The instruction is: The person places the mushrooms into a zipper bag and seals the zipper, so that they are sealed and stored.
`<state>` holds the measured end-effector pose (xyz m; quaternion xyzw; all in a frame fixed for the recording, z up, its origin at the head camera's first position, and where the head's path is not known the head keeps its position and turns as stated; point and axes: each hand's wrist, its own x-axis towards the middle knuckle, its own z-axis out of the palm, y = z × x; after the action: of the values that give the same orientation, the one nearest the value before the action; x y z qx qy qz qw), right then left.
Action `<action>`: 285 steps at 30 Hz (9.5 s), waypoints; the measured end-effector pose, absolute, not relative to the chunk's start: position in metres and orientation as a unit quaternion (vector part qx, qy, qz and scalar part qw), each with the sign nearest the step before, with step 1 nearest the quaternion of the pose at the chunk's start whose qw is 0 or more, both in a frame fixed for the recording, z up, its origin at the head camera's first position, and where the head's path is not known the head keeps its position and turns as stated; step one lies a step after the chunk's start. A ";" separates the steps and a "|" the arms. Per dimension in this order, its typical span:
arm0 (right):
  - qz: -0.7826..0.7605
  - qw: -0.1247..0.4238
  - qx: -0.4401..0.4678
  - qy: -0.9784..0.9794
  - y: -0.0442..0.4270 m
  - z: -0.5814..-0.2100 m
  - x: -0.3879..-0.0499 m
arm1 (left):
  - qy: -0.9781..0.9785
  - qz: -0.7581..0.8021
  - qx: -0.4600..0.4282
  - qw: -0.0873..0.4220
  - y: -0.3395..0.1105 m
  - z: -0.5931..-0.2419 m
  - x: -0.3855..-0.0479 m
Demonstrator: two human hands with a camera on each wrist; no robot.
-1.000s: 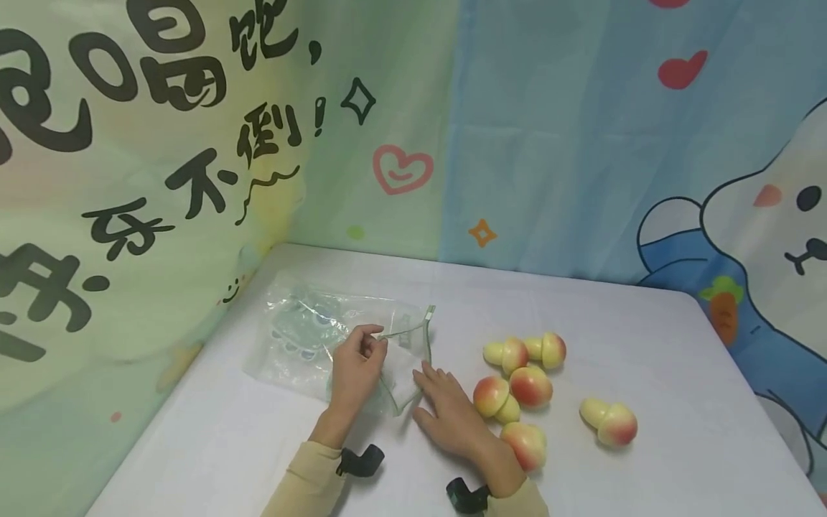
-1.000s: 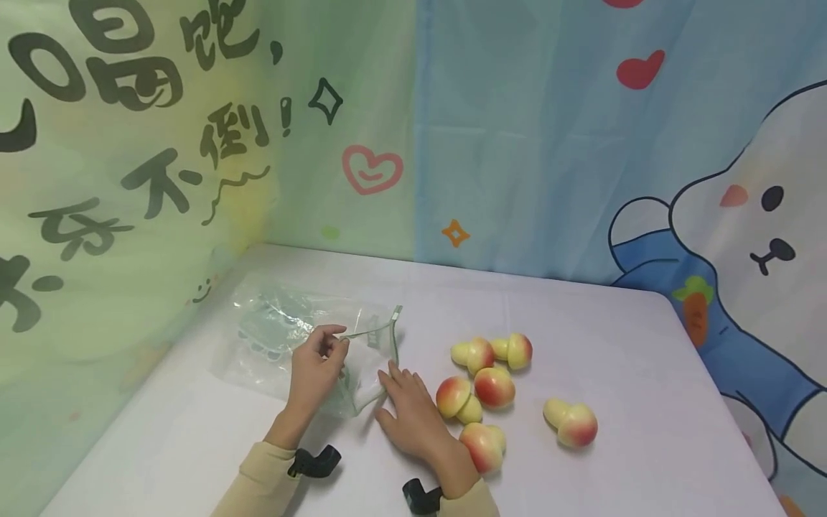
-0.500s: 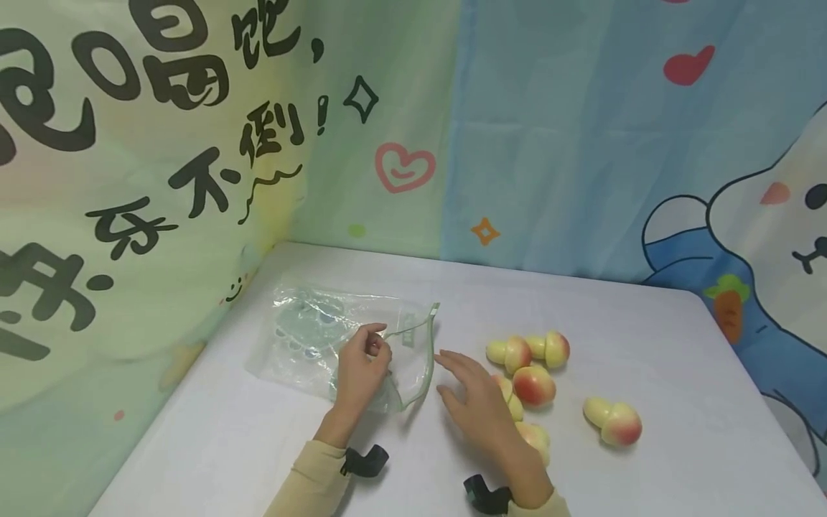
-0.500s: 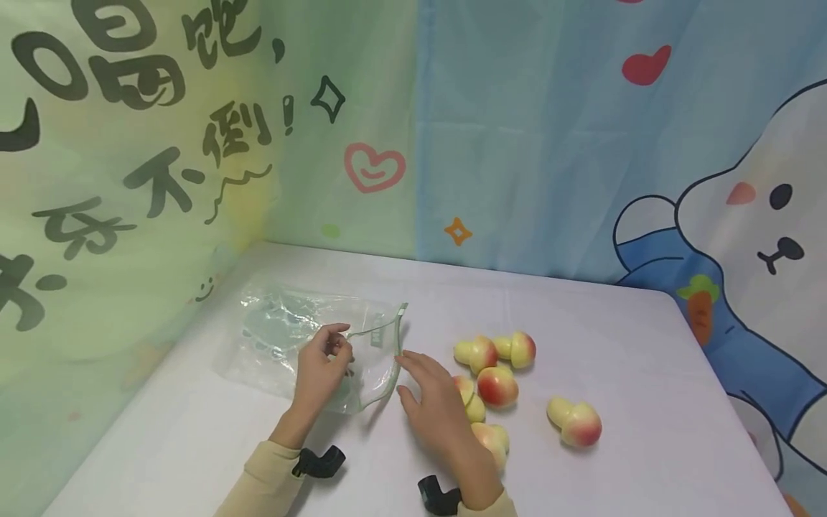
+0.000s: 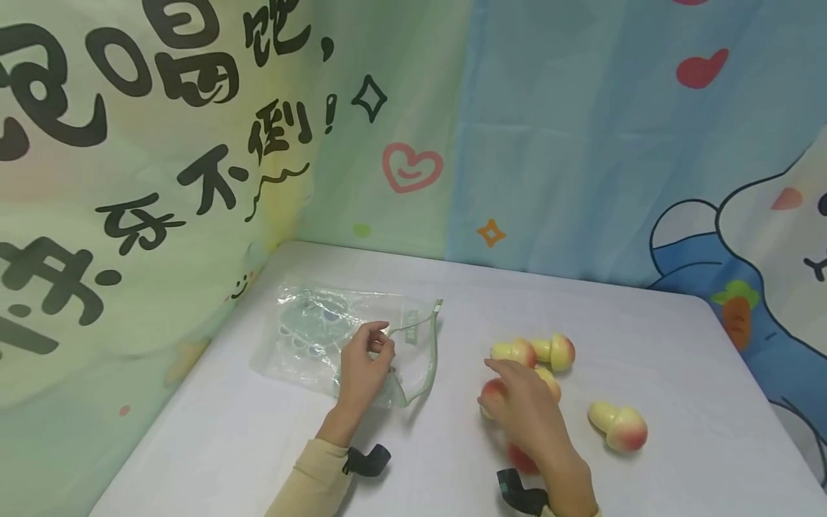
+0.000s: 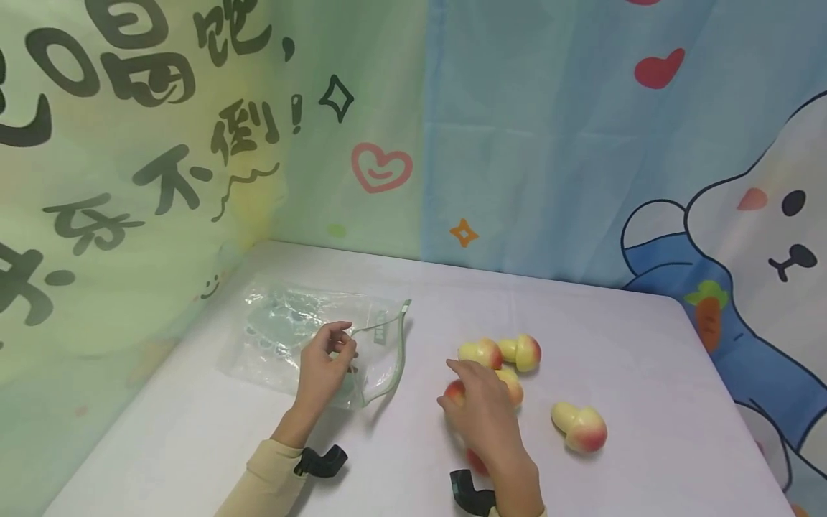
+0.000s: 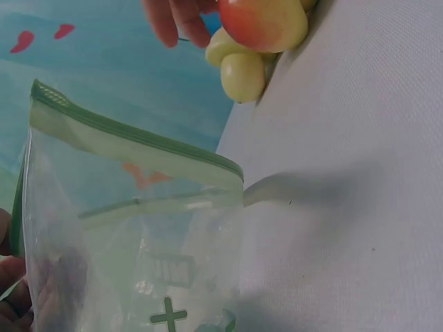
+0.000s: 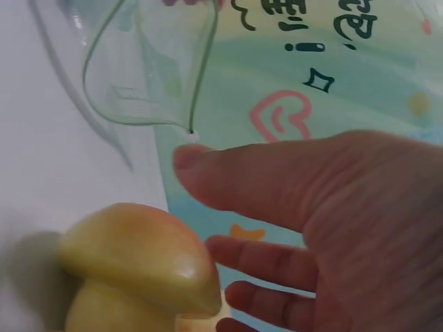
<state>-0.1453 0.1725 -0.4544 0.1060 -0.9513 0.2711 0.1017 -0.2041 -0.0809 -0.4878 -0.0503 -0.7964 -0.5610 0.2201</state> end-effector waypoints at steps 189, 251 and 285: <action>0.410 -0.017 -0.118 -0.904 0.235 -0.456 -0.148 | -0.794 -0.562 -0.096 0.209 -0.065 -0.490 -0.193; 0.358 0.103 0.047 -0.927 0.139 -0.488 -0.159 | -0.798 -0.556 -0.097 0.212 -0.067 -0.487 -0.192; 0.494 0.159 0.097 -0.849 0.109 -0.512 -0.170 | -0.781 -0.569 -0.124 0.225 -0.064 -0.487 -0.190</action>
<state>-0.1701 0.1087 -0.5120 0.0973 -0.8493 0.4940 0.1587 -0.1900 -0.0636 -0.4870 -0.1240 -0.7811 -0.5690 0.2252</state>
